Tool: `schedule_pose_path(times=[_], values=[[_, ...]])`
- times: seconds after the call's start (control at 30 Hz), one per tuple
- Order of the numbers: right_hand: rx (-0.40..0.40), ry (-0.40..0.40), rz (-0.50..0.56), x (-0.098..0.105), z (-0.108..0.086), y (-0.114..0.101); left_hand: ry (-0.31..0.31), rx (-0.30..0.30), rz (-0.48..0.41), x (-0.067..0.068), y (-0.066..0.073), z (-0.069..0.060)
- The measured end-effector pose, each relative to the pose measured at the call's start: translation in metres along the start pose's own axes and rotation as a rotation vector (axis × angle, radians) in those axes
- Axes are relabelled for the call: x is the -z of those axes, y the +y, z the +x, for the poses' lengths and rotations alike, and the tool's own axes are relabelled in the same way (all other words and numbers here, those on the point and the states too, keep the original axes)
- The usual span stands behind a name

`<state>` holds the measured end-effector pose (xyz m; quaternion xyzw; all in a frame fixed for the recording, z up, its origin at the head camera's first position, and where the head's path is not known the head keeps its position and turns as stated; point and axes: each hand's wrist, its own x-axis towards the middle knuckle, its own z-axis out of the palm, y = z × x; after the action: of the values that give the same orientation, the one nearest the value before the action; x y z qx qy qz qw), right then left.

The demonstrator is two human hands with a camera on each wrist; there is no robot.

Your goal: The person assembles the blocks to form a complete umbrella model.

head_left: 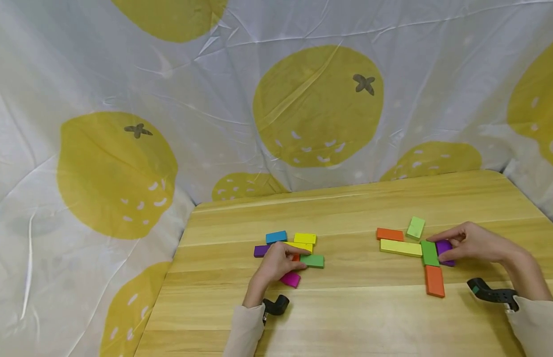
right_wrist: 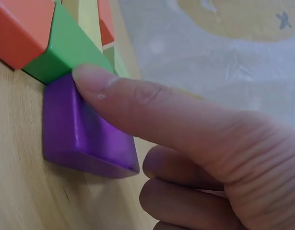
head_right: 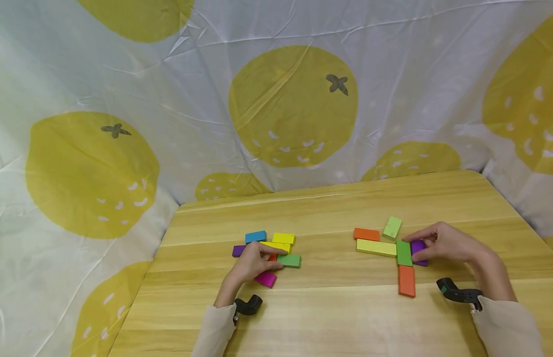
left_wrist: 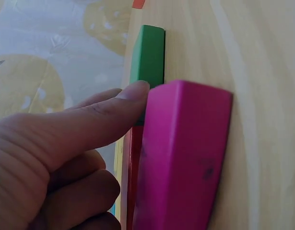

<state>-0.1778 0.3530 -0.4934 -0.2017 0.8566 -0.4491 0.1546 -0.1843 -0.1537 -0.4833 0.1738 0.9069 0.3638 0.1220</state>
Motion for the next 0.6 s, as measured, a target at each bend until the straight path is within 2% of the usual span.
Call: schedule_pose_path(times=[0.17, 0.3, 0.47, 0.6], values=[[0.009, 0.087, -0.065, -0.003, 0.002, -0.001, 0.027, -0.021, 0.017, -0.004, 0.002, 0.002], [0.020, 0.125, -0.101, -0.004, 0.002, -0.001, 0.049, -0.001, -0.002, -0.007, 0.006, 0.002], [-0.005, 0.118, -0.152, -0.001, 0.001, -0.003, 0.031, 0.044, -0.058, -0.012, 0.011, 0.001], [-0.017, 0.093, -0.171, 0.001, -0.002, -0.010, 0.017, 0.061, -0.053, -0.012, 0.013, -0.002]])
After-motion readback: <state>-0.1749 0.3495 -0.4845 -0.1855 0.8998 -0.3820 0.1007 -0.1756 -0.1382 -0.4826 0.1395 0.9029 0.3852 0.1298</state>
